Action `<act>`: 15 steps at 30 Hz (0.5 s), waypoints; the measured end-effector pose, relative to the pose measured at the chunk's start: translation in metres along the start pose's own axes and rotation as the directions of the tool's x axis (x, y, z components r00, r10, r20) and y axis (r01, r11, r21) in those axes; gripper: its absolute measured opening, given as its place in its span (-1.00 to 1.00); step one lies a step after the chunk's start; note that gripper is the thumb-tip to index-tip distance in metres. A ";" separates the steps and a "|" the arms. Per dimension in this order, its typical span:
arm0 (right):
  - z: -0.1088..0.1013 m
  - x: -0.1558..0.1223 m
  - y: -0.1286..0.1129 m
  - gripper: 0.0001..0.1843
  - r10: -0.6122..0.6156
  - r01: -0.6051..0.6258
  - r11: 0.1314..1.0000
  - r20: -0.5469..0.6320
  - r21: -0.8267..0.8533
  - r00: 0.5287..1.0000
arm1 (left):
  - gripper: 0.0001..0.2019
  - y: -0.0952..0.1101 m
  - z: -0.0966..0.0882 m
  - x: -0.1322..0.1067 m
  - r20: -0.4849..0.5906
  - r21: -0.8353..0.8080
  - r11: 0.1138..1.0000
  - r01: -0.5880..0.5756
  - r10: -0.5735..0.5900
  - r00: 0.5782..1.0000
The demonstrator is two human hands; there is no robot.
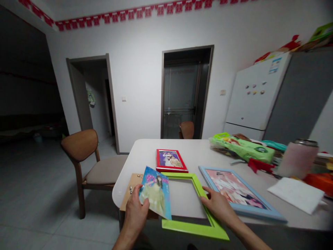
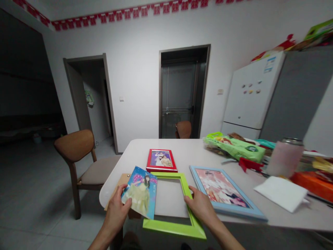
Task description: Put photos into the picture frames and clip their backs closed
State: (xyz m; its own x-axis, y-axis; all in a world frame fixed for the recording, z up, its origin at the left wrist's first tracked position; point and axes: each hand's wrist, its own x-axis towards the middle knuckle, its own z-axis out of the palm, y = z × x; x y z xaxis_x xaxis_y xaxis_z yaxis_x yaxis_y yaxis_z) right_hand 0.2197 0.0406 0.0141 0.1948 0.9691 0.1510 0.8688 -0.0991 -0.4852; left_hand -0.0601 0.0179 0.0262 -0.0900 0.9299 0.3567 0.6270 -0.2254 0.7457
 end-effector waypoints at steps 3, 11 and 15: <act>0.008 0.001 0.004 -0.45 -0.032 0.032 0.994 -0.005 -0.102 0.999 | -0.64 -0.020 0.001 -0.010 0.052 0.122 0.993 -0.003 -0.003 0.999; 0.014 0.001 0.005 -0.58 -0.101 0.094 0.972 -0.024 -0.217 0.995 | -0.73 -0.014 -0.001 -0.017 0.102 0.468 0.872 -0.147 0.112 0.988; 0.010 -0.003 -0.007 -0.57 -0.219 0.199 0.970 -0.140 -0.142 0.966 | -0.74 -0.014 -0.002 -0.019 0.091 0.453 0.876 -0.163 0.136 0.987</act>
State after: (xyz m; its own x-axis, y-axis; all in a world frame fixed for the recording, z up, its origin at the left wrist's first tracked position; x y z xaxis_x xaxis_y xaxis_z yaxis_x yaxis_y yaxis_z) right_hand 0.2081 0.0403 0.0082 0.0614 0.9259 0.3727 0.9460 0.0651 -0.3176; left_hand -0.0684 0.0024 0.0100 0.0669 0.9132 0.4019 0.9149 -0.2168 0.3404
